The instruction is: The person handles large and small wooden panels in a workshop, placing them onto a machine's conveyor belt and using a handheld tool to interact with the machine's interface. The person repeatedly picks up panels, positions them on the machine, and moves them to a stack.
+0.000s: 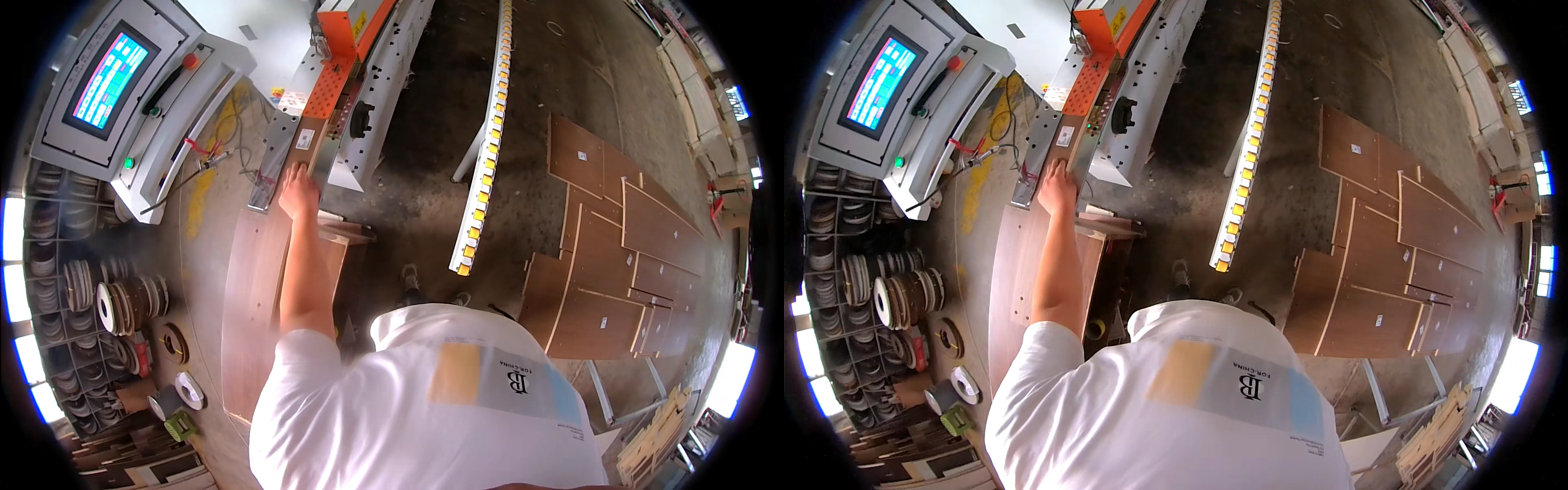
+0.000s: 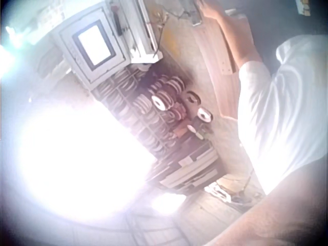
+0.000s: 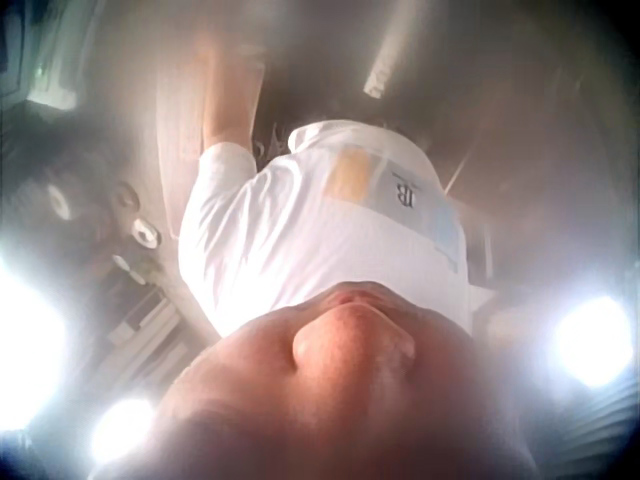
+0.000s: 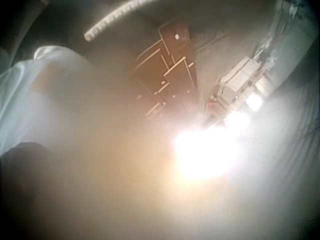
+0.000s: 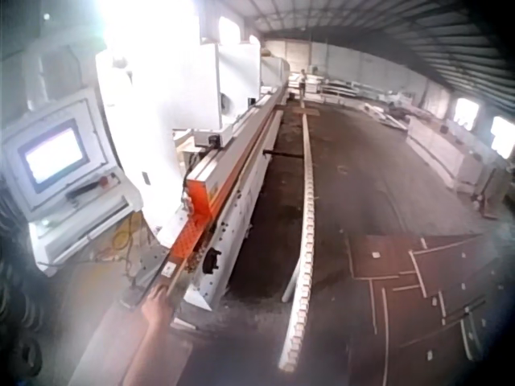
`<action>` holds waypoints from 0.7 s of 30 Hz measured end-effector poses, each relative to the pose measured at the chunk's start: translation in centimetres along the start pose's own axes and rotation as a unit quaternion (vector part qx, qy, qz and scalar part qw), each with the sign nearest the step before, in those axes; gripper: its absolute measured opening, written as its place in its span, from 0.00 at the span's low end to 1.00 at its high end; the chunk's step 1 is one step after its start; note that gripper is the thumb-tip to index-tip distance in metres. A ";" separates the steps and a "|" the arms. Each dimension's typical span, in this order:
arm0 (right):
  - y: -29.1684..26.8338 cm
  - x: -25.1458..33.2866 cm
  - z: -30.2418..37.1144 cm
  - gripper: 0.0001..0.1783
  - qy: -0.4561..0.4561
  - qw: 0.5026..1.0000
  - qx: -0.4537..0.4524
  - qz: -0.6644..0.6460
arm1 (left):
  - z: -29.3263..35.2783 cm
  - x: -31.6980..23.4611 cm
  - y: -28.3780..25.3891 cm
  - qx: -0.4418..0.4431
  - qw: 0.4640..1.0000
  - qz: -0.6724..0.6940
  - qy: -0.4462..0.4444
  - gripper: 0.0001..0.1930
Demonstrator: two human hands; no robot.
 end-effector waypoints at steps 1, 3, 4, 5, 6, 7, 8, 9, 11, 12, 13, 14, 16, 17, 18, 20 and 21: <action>0.2 -0.1 0.2 0.23 0.003 1.000 -0.002 -0.001 | -0.8 -0.2 0.6 -0.006 1.000 -0.004 0.004 0.18; 0.4 0.2 0.2 0.22 0.003 1.000 -0.003 -0.003 | -2.7 -1.1 1.5 -0.022 1.000 -0.009 0.013 0.18; 0.6 0.3 0.3 0.22 0.003 1.000 -0.004 -0.004 | -3.5 -1.5 2.0 -0.013 1.000 -0.002 0.013 0.18; 0.7 0.2 0.4 0.22 0.004 1.000 -0.003 -0.005 | -4.3 -2.3 1.9 -0.004 1.000 0.005 0.013 0.19; 0.9 0.1 0.5 0.22 0.005 1.000 -0.005 -0.007 | -5.1 -3.0 1.9 0.005 1.000 0.012 0.013 0.19; 1.1 0.2 0.3 0.22 0.007 1.000 -0.005 -0.008 | -6.0 -3.4 2.8 -0.015 0.999 0.020 0.032 0.19; 1.2 0.5 0.3 0.22 0.006 1.000 -0.002 -0.007 | -6.8 -3.0 3.8 -0.037 0.998 0.026 0.047 0.20; 1.3 0.5 0.3 0.22 0.005 1.000 -0.001 -0.009 | -7.3 -2.8 4.2 -0.058 0.996 0.033 0.066 0.20; 1.3 0.5 0.2 0.22 0.005 1.000 0.000 -0.010 | -7.2 -2.1 4.6 -0.081 0.992 0.026 0.097 0.21; 1.4 0.5 0.0 0.22 0.005 1.000 0.000 -0.008 | -7.0 -1.8 4.5 -0.092 0.989 0.023 0.111 0.21; 1.3 0.6 -0.1 0.22 0.001 1.000 0.001 -0.008 | -6.3 -0.9 4.3 -0.087 0.990 0.027 0.112 0.21; 1.3 0.6 0.0 0.22 0.002 1.000 0.002 -0.009 | -5.1 0.1 4.1 -0.081 0.990 0.032 0.115 0.21; 1.5 0.2 0.3 0.22 0.006 1.000 0.004 -0.015 | -2.1 1.3 2.8 -0.072 0.990 0.036 0.118 0.20; 1.6 0.0 0.5 0.21 0.009 1.000 0.003 -0.015 | 0.0 2.1 1.7 -0.069 0.991 0.035 0.113 0.19; 1.6 -0.2 0.6 0.21 0.010 1.000 0.005 -0.013 | 2.3 3.1 0.7 -0.066 0.991 0.035 0.107 0.19; 1.6 -0.4 0.7 0.21 0.014 1.000 0.008 -0.013 | 6.8 5.5 -0.4 -0.074 0.992 0.042 0.088 0.18; 1.5 -0.3 0.7 0.21 0.012 1.000 0.009 -0.011 | 8.2 6.4 -0.9 -0.081 0.993 0.047 0.077 0.18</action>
Point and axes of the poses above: each hand's wrist, its own z-axis away from the middle knuckle, its own y-axis out of the palm, x = y × z, the point moved 1 cm from there along -z, towards the middle knuckle, and after that the axes turned 1 degree about y, right-handed, at the moved point
